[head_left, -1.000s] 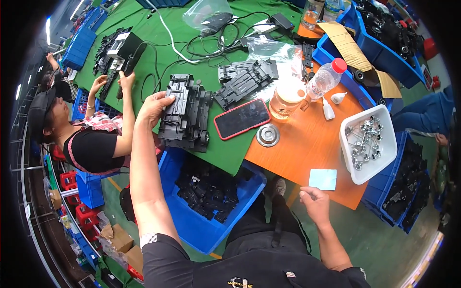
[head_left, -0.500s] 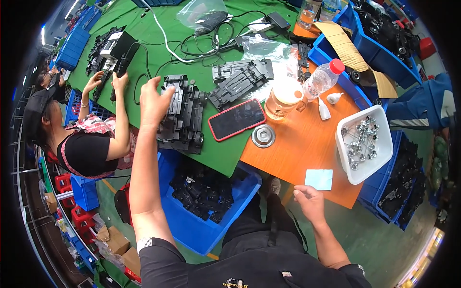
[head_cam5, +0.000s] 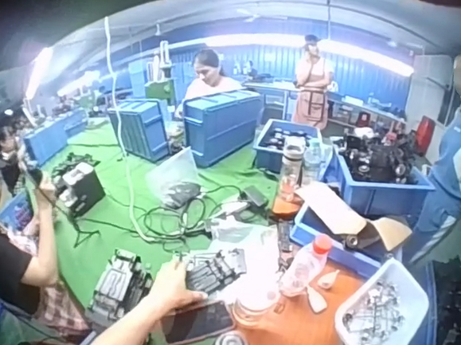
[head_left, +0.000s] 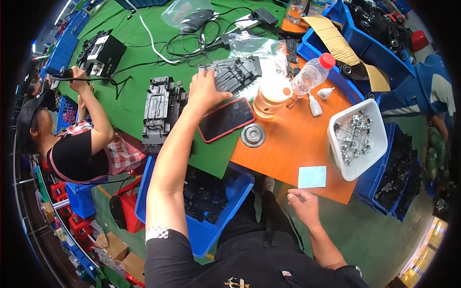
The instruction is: The person assembles plastic components onto a toy tank chassis by hand, taking the components from storage bins and attaching them to the chassis.
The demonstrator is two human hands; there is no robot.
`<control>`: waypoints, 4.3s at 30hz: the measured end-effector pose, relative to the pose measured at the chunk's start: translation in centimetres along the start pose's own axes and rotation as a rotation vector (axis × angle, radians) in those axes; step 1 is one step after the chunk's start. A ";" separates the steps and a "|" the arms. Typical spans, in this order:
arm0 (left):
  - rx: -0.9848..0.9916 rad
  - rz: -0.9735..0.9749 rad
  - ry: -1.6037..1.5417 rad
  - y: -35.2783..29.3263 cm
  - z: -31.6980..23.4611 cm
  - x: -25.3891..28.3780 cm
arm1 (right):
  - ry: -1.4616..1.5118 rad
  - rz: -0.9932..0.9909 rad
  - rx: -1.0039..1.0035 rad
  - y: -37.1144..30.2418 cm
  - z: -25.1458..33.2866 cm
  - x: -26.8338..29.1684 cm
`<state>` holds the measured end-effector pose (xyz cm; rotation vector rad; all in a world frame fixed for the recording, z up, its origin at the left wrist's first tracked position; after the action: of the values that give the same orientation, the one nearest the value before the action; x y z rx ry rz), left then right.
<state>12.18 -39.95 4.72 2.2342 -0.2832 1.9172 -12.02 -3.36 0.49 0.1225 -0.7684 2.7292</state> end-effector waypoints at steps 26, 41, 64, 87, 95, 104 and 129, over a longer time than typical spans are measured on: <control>-0.689 0.077 -0.159 -21.5 -12.3 12.2 | 0.761 0.515 -0.060 -1.4 7.2 -3.0; 0.117 -0.340 -0.735 -32.6 -9.5 7.1 | 0.796 0.490 -0.213 -4.8 3.5 -3.0; 0.760 -0.155 -1.946 -34.9 -10.1 -2.7 | 0.506 0.541 -0.258 -4.6 0.3 -4.3; 1.011 -0.089 -1.796 -39.1 -1.4 -6.4 | 0.187 0.563 -0.145 0.3 1.5 -11.9; 1.005 -0.087 -1.750 -37.7 0.6 -5.8 | 0.202 0.526 -0.132 0.0 1.3 -12.9; 1.175 -0.187 -1.659 -38.8 1.5 -6.2 | 0.063 0.579 -0.106 3.2 3.6 -13.4; 1.478 -0.431 -1.566 -41.8 1.0 -7.0 | -1.585 0.827 0.809 25.7 28.4 -26.3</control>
<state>23.06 0.31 -3.02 3.4148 1.7258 -0.5906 5.03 -46.01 7.74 2.8086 0.2732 2.9194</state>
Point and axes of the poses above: each hand's wrist, its own y-axis towards the middle knuckle, its own x-axis out of the back of the hand, z = x × y, the point moved 9 cm from there along y, towards the middle knuckle, and after that the axes turned 8 degrees about y, right-handed, at the moved point
